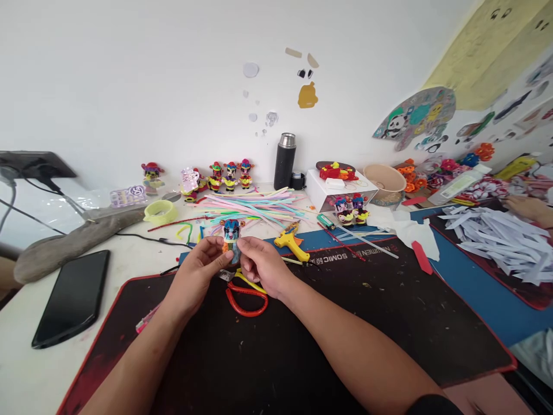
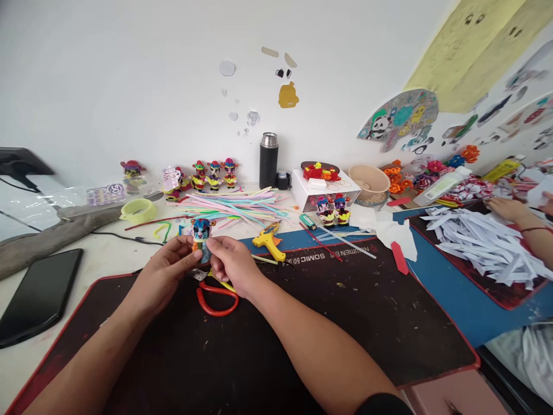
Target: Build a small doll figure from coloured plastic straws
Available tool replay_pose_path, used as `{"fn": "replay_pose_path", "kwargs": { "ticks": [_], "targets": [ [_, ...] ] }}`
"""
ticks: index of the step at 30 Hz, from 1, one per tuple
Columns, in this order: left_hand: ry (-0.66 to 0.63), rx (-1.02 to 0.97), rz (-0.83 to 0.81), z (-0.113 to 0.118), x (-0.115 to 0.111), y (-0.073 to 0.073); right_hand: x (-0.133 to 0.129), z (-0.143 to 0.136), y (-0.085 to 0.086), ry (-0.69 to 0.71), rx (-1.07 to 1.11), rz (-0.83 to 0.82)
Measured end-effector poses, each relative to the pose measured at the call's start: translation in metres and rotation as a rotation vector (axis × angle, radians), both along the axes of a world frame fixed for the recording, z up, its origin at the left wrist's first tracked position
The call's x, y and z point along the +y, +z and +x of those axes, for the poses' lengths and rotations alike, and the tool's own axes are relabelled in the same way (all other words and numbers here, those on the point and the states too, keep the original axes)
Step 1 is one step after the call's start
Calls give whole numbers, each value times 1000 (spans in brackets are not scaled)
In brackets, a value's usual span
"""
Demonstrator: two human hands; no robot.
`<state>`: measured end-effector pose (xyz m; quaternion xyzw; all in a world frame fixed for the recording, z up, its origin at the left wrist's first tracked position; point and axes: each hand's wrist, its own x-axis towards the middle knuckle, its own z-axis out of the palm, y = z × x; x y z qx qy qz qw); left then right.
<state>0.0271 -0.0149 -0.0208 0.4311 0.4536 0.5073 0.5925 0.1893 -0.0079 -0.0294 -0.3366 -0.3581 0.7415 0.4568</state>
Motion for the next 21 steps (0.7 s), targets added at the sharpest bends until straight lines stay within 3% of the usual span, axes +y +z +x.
{"fn": "replay_pose_path", "kwargs": {
  "ticks": [21],
  "targets": [
    [-22, 26, 25, 0, -1, -2, 2, 1, -1, 2, 30, -22]
  ]
}}
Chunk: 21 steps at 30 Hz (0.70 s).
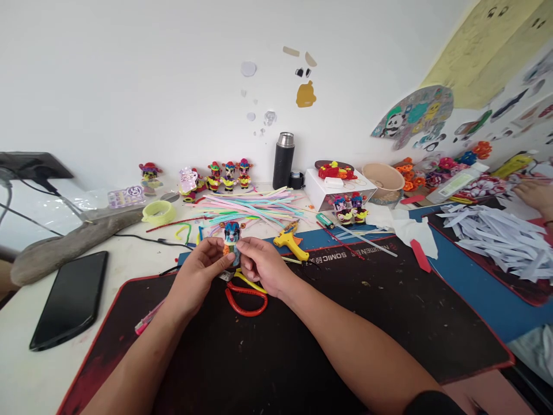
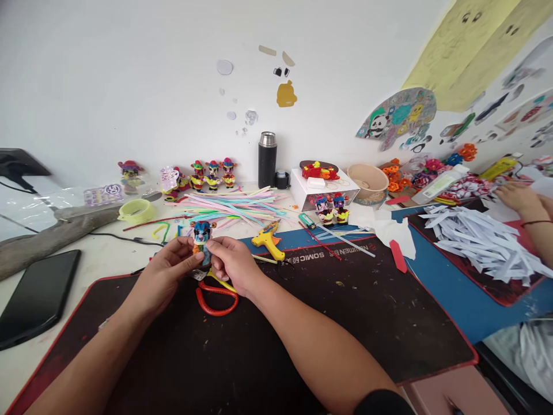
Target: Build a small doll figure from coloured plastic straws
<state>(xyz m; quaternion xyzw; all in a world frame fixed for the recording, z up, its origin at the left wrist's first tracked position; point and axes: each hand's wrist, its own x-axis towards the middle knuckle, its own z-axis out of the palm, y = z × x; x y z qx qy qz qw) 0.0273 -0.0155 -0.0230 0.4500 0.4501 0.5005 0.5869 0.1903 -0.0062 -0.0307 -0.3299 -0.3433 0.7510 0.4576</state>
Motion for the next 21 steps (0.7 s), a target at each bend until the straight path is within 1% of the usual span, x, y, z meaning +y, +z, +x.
{"fn": "replay_pose_path", "kwargs": {
  "ticks": [8, 16, 21],
  "targets": [
    [14, 34, 7, 0, 0, -1, 1, 0, -2, 2, 14, 7],
    [23, 74, 38, 2, 1, 0, 0, -1, -2, 6, 3, 0],
    [30, 73, 30, 2, 1, 0, 0, -1, -2, 12, 0, -1]
  ]
}}
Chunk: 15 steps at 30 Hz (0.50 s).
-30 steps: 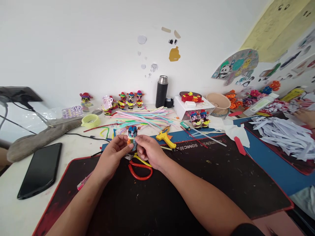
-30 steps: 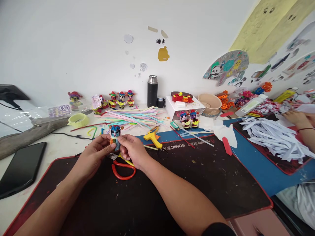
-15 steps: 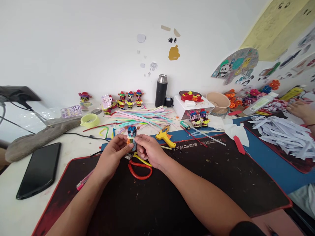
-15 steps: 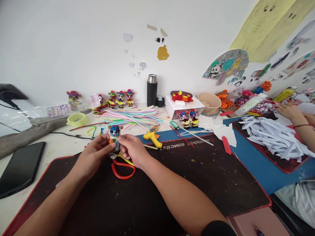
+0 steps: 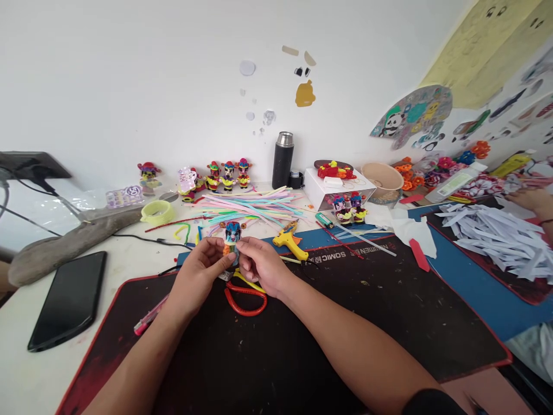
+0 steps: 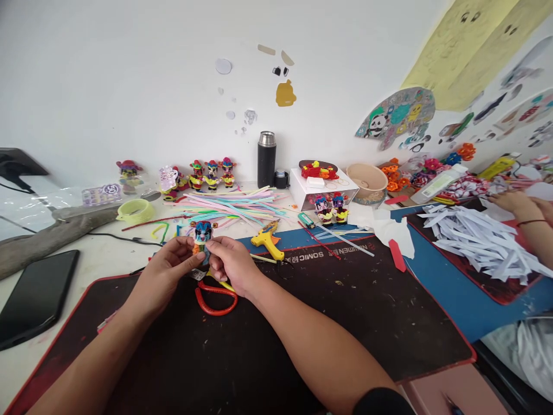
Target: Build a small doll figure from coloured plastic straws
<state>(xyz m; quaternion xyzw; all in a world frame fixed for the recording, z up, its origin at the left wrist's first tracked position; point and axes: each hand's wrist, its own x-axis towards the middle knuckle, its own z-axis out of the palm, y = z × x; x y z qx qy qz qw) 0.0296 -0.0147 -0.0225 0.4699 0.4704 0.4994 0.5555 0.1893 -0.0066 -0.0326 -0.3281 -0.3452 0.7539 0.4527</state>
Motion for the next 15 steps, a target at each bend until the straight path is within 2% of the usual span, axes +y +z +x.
{"fn": "replay_pose_path", "kwargs": {
  "ticks": [15],
  "targets": [
    [42, 34, 6, 3, -2, 7, -2, -1, 1, 14, -56, 32]
  ]
}}
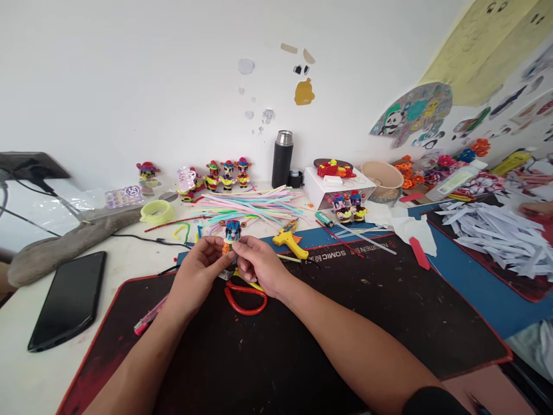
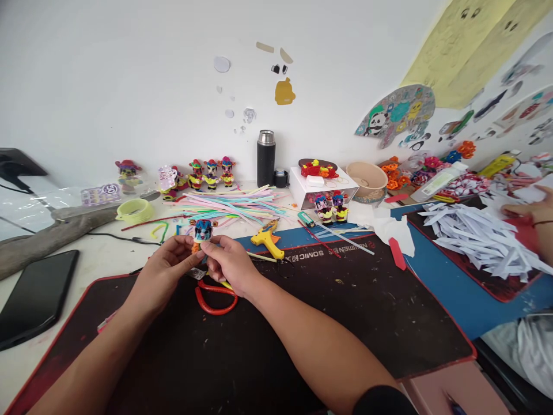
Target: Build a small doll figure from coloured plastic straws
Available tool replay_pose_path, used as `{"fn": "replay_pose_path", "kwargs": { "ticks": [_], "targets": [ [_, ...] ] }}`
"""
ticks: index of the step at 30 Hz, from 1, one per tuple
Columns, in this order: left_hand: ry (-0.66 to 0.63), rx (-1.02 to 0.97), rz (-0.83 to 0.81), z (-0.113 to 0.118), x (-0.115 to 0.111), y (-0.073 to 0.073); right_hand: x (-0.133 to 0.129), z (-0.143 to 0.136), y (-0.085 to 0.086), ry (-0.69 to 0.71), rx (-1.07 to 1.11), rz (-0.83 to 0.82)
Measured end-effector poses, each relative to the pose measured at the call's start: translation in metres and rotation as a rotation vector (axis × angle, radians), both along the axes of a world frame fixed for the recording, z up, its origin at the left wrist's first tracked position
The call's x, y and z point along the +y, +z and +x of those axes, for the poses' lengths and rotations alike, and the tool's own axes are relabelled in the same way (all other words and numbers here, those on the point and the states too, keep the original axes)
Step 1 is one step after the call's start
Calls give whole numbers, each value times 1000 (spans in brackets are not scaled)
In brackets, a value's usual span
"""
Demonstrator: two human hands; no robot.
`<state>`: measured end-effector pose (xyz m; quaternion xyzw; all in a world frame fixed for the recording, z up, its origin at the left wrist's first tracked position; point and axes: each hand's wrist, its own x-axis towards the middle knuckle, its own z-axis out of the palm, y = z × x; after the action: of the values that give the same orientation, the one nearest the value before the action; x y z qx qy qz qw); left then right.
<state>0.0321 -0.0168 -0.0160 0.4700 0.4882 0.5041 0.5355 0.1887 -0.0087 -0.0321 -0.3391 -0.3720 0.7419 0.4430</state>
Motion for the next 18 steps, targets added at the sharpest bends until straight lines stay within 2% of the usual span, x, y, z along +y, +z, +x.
{"fn": "replay_pose_path", "kwargs": {
  "ticks": [18],
  "targets": [
    [-17, 25, 2, -1, 1, -2, 0, -1, 0, -10, 25, -9]
  ]
}}
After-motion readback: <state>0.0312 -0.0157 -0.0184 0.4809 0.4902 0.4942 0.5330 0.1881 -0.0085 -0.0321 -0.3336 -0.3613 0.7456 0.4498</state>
